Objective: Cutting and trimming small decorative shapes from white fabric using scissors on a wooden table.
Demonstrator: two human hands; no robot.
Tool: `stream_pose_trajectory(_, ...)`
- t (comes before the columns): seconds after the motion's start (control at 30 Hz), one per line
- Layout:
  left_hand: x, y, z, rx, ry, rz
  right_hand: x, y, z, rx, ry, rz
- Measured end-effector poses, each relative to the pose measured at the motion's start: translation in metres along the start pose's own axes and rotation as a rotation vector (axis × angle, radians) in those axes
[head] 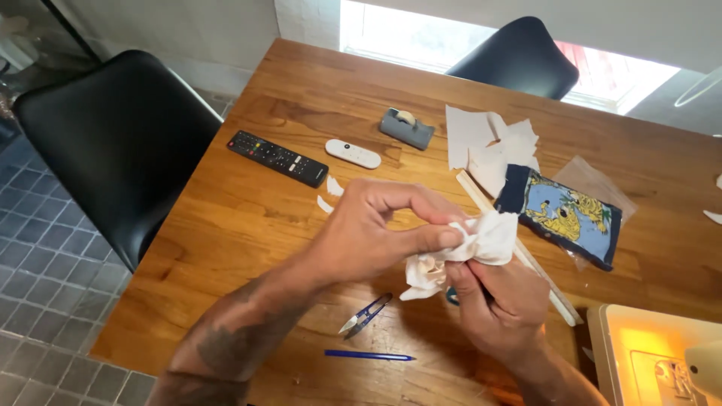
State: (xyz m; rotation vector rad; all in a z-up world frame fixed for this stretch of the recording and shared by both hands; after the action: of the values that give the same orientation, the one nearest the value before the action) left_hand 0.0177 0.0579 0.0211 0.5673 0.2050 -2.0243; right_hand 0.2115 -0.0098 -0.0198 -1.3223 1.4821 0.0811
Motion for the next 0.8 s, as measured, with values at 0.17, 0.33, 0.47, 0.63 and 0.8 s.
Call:
stream_pose_trajectory(0.17, 0.001, -0.013, 0.014, -0.195, -0.026, -0.073, 0.000, -0.002, 0.008, 0.145, -0.198, -0.130)
stream_pose_trajectory(0.33, 0.003, 0.021, 0.007, -0.371, -0.060, -0.358, 0.078, 0.086, 0.066, 0.247, 0.049, -0.613)
stream_pose_trajectory(0.47, 0.001, -0.011, 0.011, -0.089, -0.113, -0.019, 0.022, 0.038, 0.019, 0.259, -0.104, -0.217)
stream_pose_trajectory(0.63, -0.003, -0.018, 0.010, -0.164, 0.046, 0.015, -0.007, 0.015, -0.011, -0.027, -0.038, -0.022)
stream_pose_trajectory(0.8, -0.001, -0.009, -0.007, -0.085, -0.101, 0.042, 0.005, 0.011, -0.001, 0.064, 0.000, 0.021)
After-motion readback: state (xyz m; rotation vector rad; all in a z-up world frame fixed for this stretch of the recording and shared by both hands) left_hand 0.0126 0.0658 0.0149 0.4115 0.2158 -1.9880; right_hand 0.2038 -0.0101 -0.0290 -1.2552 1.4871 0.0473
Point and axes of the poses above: each hand's wrist, its own x-axis away from the middle knuckle, its own y-axis out of the palm, z = x × y, the point moved 6 cm from there along -x, towards the middle knuckle, and after that the axes turned 2 degrees about x, right-handed, at the moved point
